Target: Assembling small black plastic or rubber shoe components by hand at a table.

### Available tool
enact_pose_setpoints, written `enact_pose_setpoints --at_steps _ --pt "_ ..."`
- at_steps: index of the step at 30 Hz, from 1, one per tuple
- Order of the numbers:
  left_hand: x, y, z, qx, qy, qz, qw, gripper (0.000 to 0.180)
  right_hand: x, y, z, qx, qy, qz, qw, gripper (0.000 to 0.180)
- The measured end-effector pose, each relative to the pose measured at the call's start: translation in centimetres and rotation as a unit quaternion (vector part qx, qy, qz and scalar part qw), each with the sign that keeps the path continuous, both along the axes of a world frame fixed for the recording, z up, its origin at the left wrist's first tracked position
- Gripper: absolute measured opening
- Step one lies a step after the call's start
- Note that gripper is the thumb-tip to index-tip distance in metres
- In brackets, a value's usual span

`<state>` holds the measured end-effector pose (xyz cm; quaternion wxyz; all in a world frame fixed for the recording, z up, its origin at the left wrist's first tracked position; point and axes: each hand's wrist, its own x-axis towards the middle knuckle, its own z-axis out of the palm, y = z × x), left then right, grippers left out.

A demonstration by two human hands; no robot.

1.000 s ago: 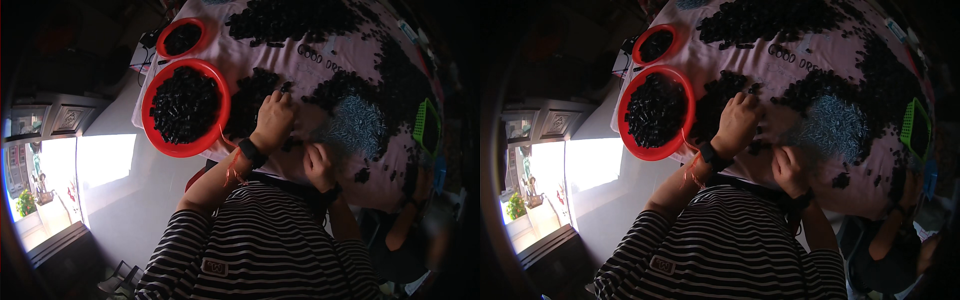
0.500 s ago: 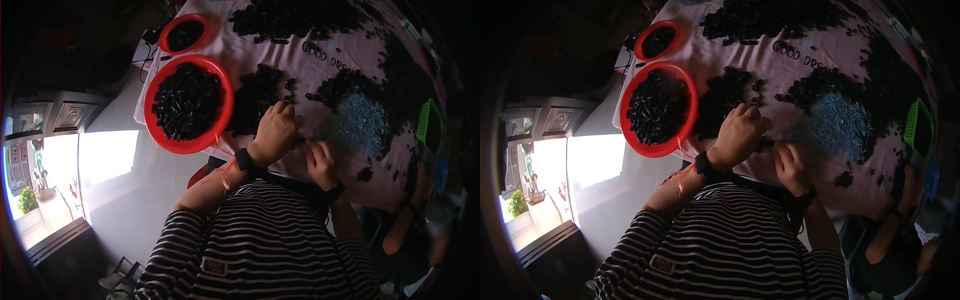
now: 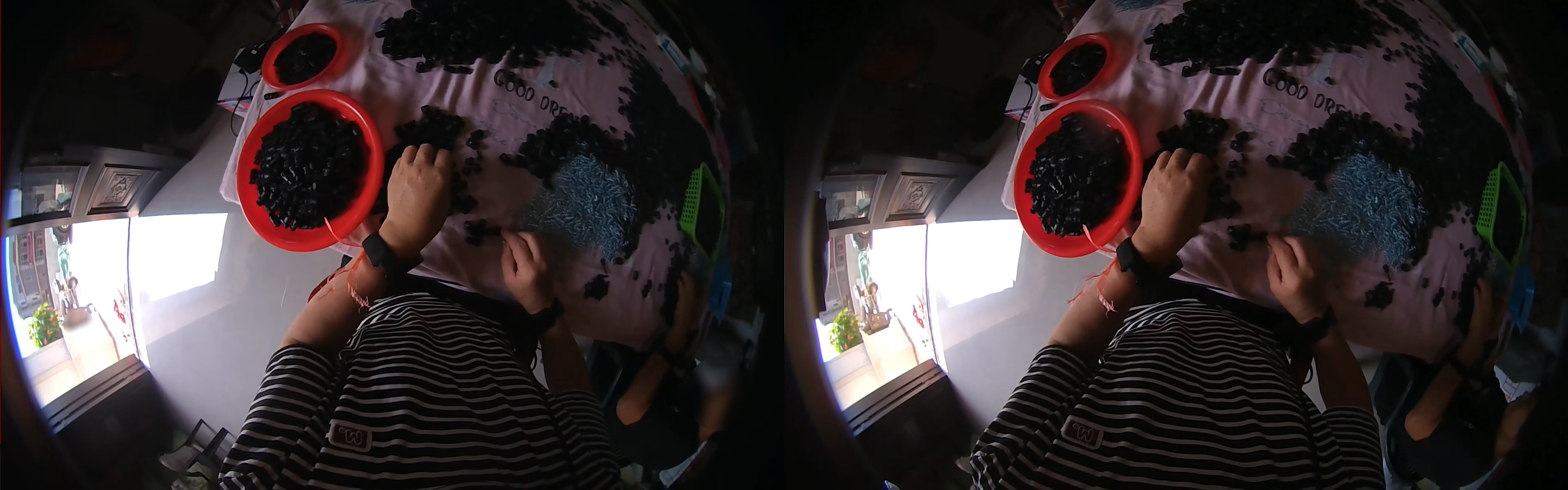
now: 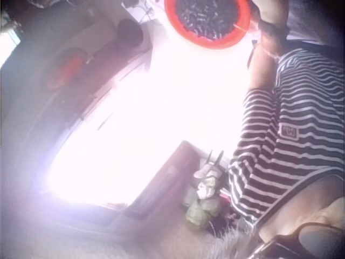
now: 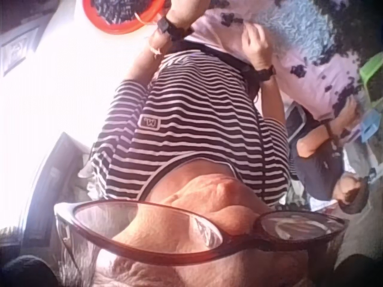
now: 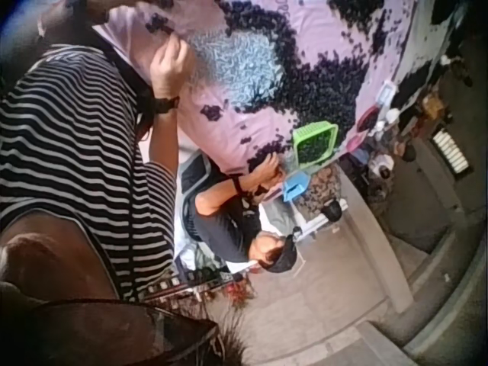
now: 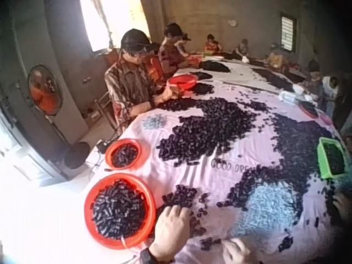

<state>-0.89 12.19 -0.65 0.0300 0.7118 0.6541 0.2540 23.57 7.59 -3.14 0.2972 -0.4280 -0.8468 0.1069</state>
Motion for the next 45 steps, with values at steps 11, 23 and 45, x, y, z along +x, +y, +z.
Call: enact_pose_setpoints --at_steps 11,23,45 --pt "1.4 2.2 -0.6 -0.007 0.017 -0.08 0.997 0.019 0.0 0.0 0.0 0.008 -0.003 -0.002 1.0 0.023" --pt "0.1 1.1 -0.1 -0.047 0.031 -0.125 0.991 0.011 0.0 0.0 0.1 0.001 -0.005 -0.002 1.0 0.022" --pt "2.6 2.0 -0.3 -0.017 0.005 -0.162 0.987 0.016 0.2 0.1 -0.2 0.003 0.005 0.001 1.0 0.023"
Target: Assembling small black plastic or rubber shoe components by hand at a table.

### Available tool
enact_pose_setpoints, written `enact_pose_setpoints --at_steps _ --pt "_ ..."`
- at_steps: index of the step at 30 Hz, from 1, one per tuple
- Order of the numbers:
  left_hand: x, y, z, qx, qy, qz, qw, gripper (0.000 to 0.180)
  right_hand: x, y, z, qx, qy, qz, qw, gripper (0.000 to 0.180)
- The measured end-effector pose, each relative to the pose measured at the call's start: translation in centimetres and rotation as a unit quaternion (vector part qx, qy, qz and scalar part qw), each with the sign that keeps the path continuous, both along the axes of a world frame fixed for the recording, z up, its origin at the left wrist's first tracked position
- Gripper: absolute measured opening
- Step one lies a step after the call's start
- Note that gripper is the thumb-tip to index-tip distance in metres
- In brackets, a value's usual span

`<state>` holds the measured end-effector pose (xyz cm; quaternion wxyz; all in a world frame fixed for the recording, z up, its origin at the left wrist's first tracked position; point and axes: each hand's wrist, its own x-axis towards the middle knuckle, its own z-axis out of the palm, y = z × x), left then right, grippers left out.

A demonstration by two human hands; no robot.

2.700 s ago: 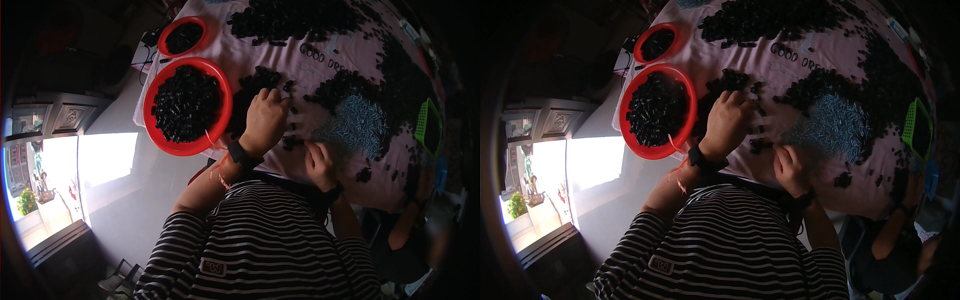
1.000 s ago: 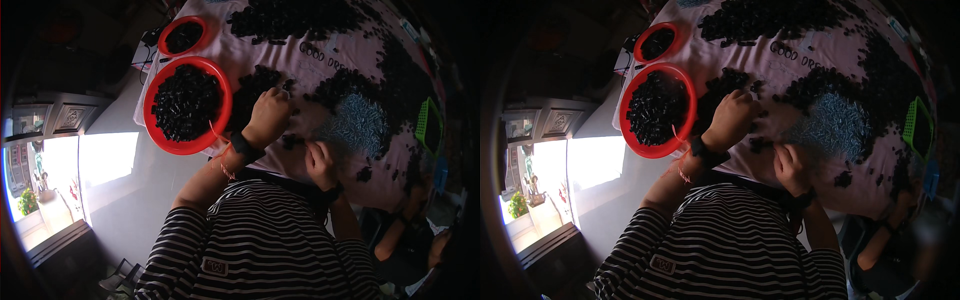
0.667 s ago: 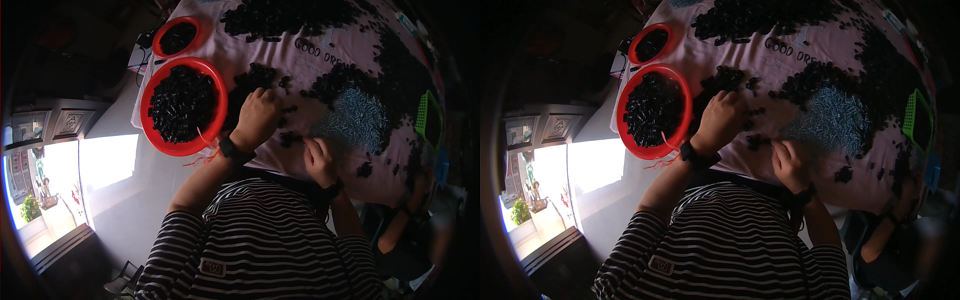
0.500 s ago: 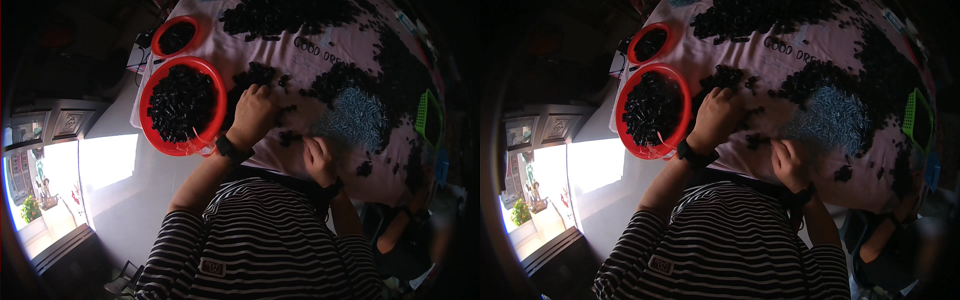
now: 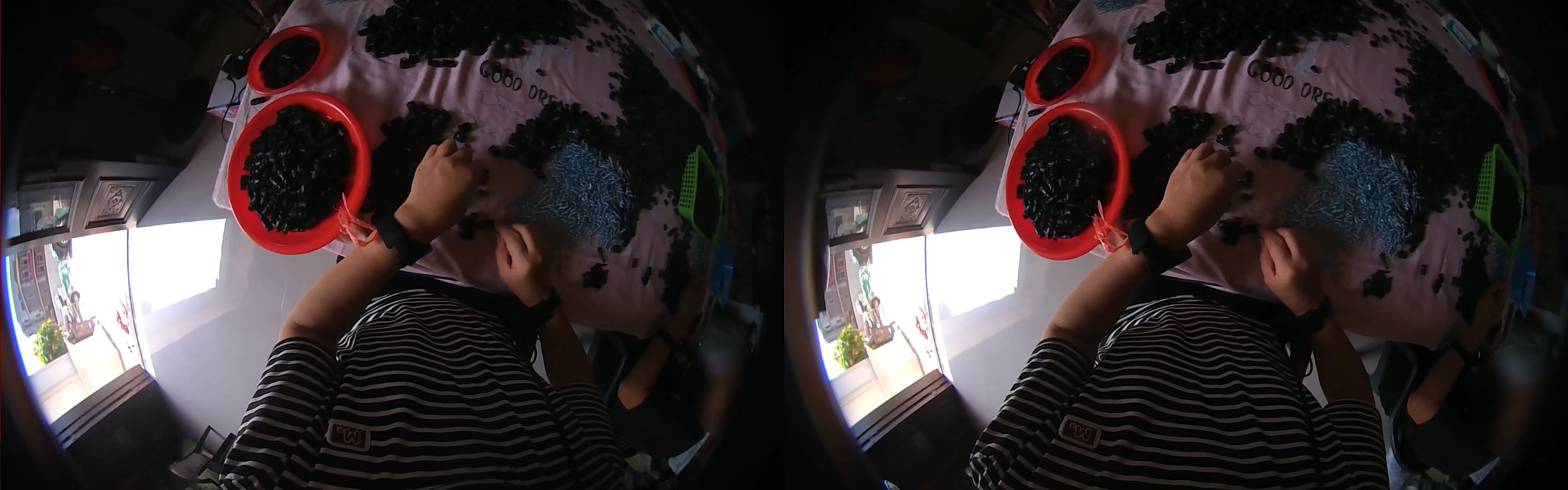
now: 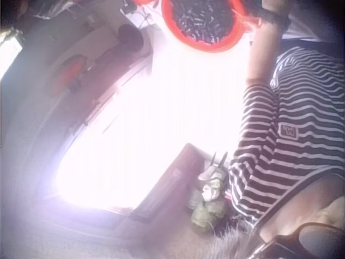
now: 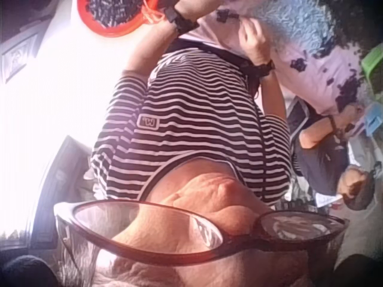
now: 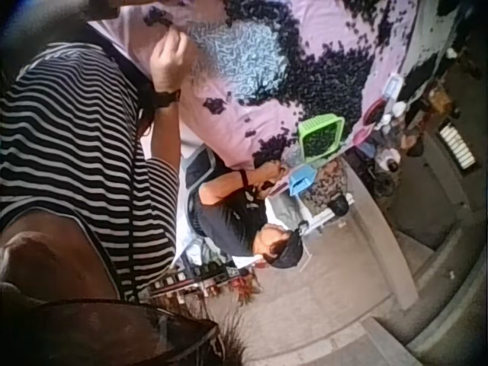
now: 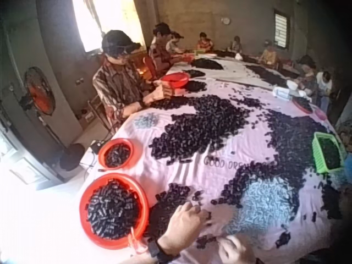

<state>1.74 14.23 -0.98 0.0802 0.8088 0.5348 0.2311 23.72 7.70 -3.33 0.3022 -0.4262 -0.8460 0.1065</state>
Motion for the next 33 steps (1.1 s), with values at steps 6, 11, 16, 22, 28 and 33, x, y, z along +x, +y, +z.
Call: enact_pose_setpoints --at_steps 6,11,16,22,28,33 --pt "0.3 0.8 -0.3 0.01 -0.018 -0.024 1.0 0.018 0.0 -0.1 0.5 -0.001 -0.009 -0.003 1.0 0.022" --pt "0.8 0.4 -1.0 -0.019 0.025 -0.057 0.998 0.019 0.0 -0.2 0.2 0.004 -0.008 0.001 1.0 0.022" --pt "-0.8 -1.7 0.2 -0.001 -0.03 -0.053 0.998 0.027 0.1 -0.3 0.2 0.01 -0.001 -0.003 1.0 0.024" --pt "-1.9 -3.1 0.4 0.001 -0.037 0.044 0.998 0.024 0.1 -0.4 -0.2 0.022 0.007 0.001 1.0 0.028" --pt "-1.5 -3.7 0.1 -0.025 0.01 0.011 1.0 0.017 0.4 -0.4 -0.1 0.041 0.003 0.001 0.999 0.032" --pt "-1.7 -3.5 0.3 -0.019 0.043 0.023 0.999 0.013 0.5 0.0 1.5 0.024 -0.004 -0.027 0.999 0.03"
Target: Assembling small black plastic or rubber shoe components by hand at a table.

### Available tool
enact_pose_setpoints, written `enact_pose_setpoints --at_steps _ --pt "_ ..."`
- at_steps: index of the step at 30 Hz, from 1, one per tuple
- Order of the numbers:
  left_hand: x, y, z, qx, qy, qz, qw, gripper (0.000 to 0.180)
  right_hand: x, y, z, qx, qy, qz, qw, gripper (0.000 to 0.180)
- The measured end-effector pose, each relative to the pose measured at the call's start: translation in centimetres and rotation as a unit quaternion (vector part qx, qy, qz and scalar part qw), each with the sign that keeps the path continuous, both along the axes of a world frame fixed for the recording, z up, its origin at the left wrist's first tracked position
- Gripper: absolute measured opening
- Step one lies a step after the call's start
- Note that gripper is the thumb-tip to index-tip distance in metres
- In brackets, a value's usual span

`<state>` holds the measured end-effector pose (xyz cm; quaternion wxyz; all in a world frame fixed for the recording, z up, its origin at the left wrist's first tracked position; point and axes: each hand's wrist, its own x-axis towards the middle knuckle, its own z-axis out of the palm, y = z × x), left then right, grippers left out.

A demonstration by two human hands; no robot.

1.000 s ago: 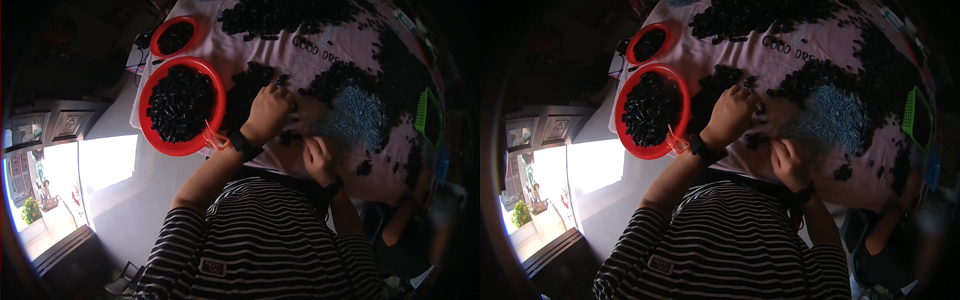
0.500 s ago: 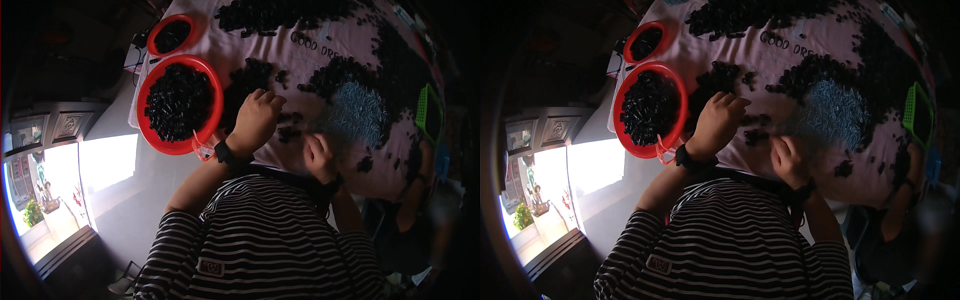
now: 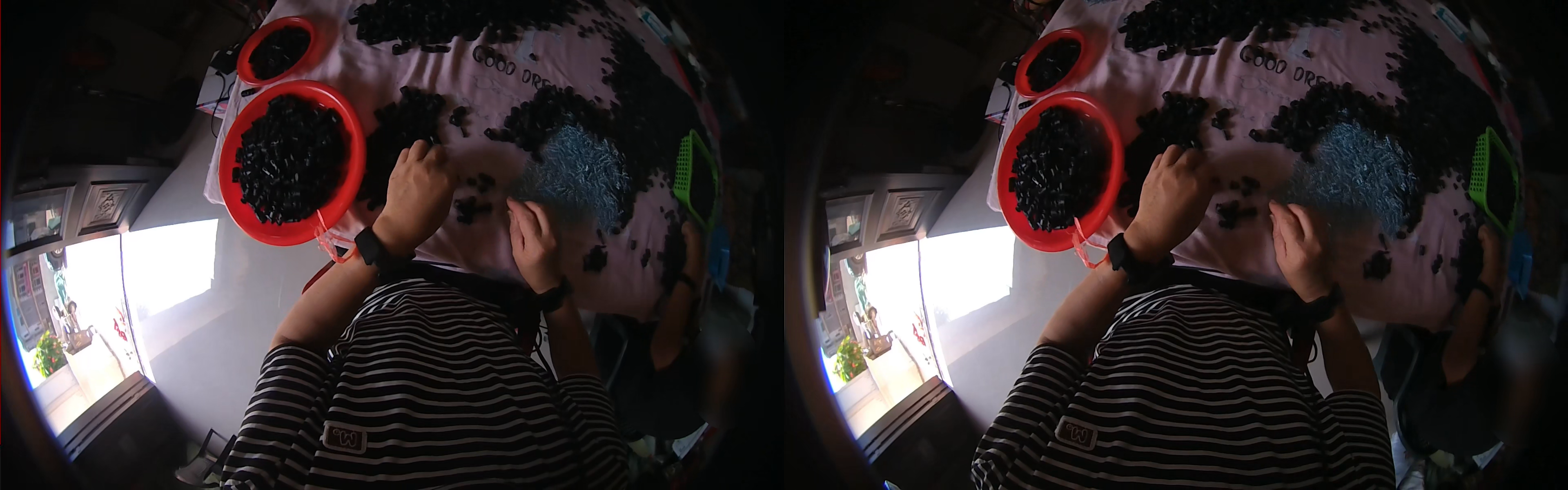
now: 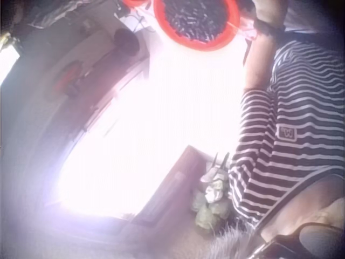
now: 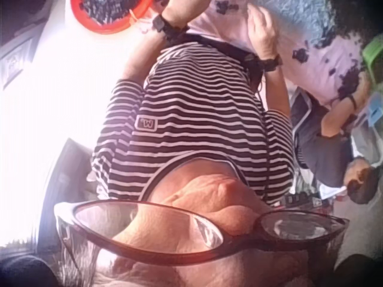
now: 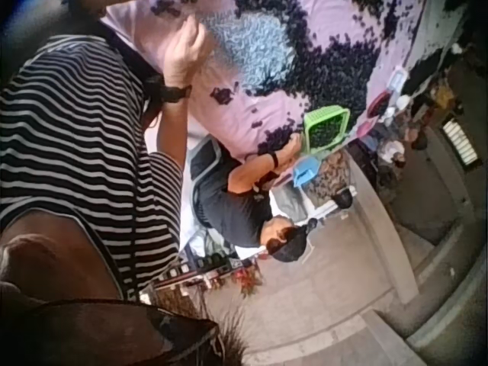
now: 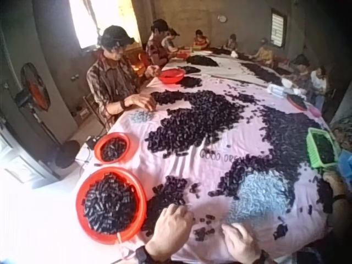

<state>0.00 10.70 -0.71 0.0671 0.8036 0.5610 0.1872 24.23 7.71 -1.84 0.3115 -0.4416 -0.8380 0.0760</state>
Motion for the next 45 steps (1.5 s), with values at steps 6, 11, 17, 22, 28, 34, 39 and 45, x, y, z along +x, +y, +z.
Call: enact_pose_setpoints --at_steps 6,11,17,22,28,34,39,45 --pt "0.8 0.0 -0.6 0.014 -0.023 0.002 1.0 0.01 0.1 3.0 1.4 0.049 -0.107 -0.023 0.993 0.025" --pt "1.5 0.5 -1.1 0.063 -0.004 0.012 0.998 0.01 -0.5 3.9 1.6 0.023 -0.194 0.013 0.981 0.03" --pt "2.2 -0.1 -1.1 0.061 -0.015 0.03 0.998 0.011 0.3 3.4 2.0 0.015 -0.209 0.004 0.978 0.026" --pt "2.3 0.3 -0.9 0.049 0.005 0.019 0.999 0.012 -0.6 2.7 2.6 0.027 -0.196 0.02 0.98 0.026" --pt "2.0 0.1 -1.2 0.057 0.022 0.019 0.998 0.015 0.9 2.1 2.6 0.004 -0.198 -0.015 0.98 0.028" --pt "2.4 0.1 -1.2 0.047 0.011 0.028 0.998 0.015 1.4 -2.3 2.7 -0.036 -0.102 0.002 0.994 0.024" --pt "2.1 0.0 -1.2 0.115 -0.009 0.052 0.992 0.02 2.3 -1.9 1.1 0.003 -0.159 -0.005 0.987 0.019" --pt "1.1 -3.0 2.8 0.034 -0.124 0.051 0.99 0.017 2.6 -0.5 1.9 0.022 -0.121 -0.039 0.992 0.022"
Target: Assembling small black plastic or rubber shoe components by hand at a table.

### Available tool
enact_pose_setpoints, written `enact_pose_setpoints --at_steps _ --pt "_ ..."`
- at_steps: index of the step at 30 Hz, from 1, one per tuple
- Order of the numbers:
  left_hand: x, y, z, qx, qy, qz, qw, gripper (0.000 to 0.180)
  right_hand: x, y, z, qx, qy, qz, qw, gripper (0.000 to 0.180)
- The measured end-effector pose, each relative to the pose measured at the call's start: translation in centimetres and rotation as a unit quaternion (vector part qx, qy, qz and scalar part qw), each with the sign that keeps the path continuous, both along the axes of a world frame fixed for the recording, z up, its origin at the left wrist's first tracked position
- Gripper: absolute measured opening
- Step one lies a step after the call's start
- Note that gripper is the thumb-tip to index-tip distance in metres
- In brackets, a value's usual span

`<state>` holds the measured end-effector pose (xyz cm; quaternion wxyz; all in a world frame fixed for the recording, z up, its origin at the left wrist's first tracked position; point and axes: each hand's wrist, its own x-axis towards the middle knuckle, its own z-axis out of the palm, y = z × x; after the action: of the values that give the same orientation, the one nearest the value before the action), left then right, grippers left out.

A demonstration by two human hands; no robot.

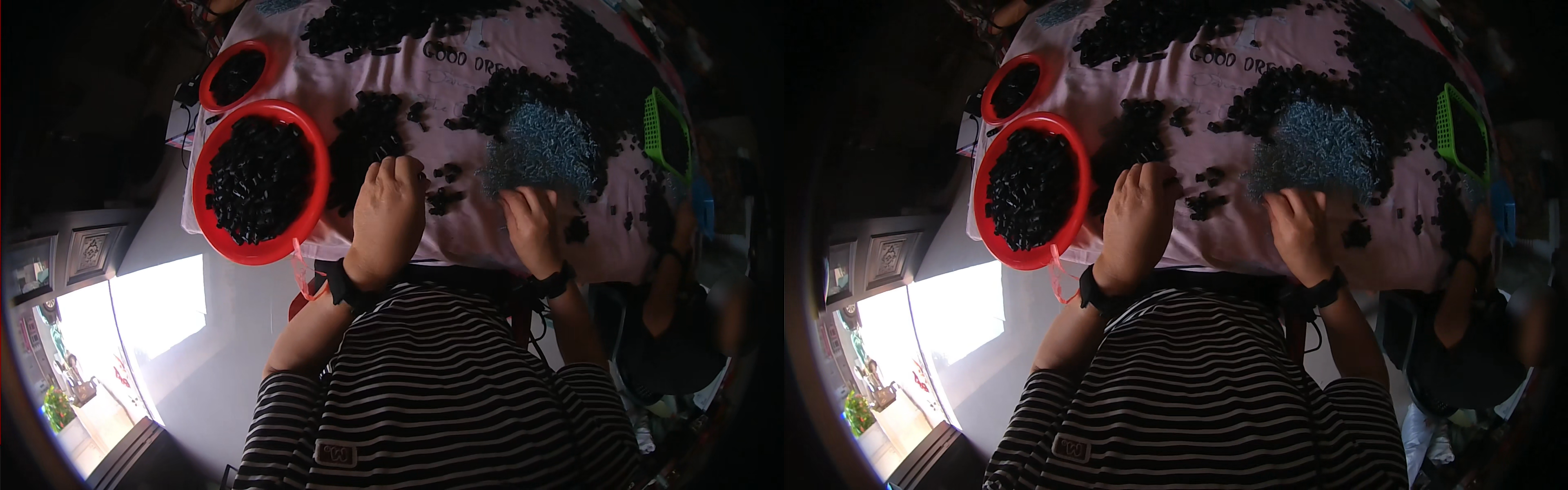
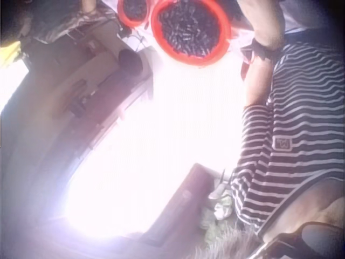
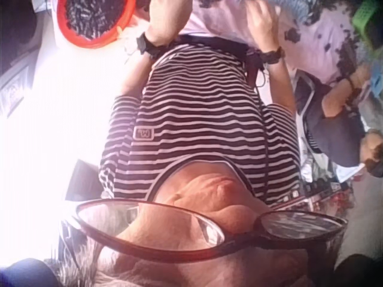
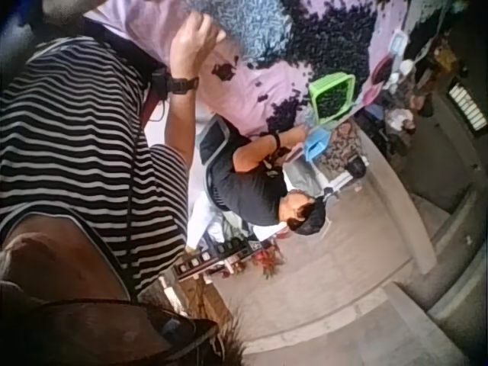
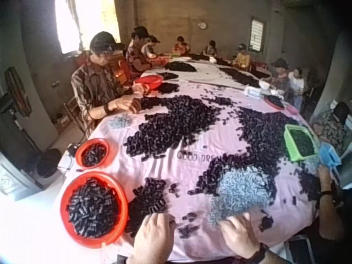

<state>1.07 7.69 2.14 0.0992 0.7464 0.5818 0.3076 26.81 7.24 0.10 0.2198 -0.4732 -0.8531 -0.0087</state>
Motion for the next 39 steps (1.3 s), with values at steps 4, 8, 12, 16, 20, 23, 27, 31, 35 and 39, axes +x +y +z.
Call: enact_pose_setpoints --at_steps 4,8,12,16,20,23,27,31,35,39 --pt "-0.5 -3.3 1.2 -0.176 -0.139 -0.015 0.974 0.018 -1.6 0.9 -0.6 -0.008 0.004 0.045 0.999 0.024" --pt "-1.3 -5.5 0.3 -0.271 -0.152 -0.072 0.948 0.032 -1.4 2.4 -1.2 -0.003 -0.048 0.026 0.998 0.02" --pt "-2.8 -6.5 0.6 -0.272 -0.176 -0.123 0.938 0.023 -0.7 3.3 -0.8 0.028 -0.032 -0.002 0.999 0.016" --pt "-2.1 -7.1 0.5 -0.342 -0.206 -0.095 0.912 0.022 -2.3 3.8 -0.4 0.03 -0.027 0.028 0.999 0.015" --pt "-1.6 -7.2 0.5 -0.357 -0.198 -0.127 0.904 0.023 -2.1 4.6 -1.4 0.008 -0.065 0.035 0.997 0.014" --pt "-1.8 -7.5 0.0 -0.356 -0.2 -0.13 0.903 0.024 -0.4 4.6 -0.4 0.02 -0.081 0.014 0.996 0.016" --pt "-1.8 -7.9 -0.8 -0.36 -0.205 -0.13 0.901 0.025 1.2 1.8 1.3 0.029 -0.003 0.023 0.999 0.023" --pt "-1.4 -7.7 -0.6 -0.391 -0.207 -0.135 0.887 0.022 2.2 -2.1 0.6 -0.041 0.016 0.111 0.993 0.026" --pt "-1.1 -7.7 -0.9 -0.372 -0.204 -0.155 0.892 0.024 3.1 -2.6 -0.8 -0.032 -0.037 0.084 0.995 0.025" --pt "-1.0 -7.8 -0.8 -0.373 -0.213 -0.129 0.894 0.025 4.0 -0.5 -2.4 0.012 0.014 0.039 0.999 0.027"
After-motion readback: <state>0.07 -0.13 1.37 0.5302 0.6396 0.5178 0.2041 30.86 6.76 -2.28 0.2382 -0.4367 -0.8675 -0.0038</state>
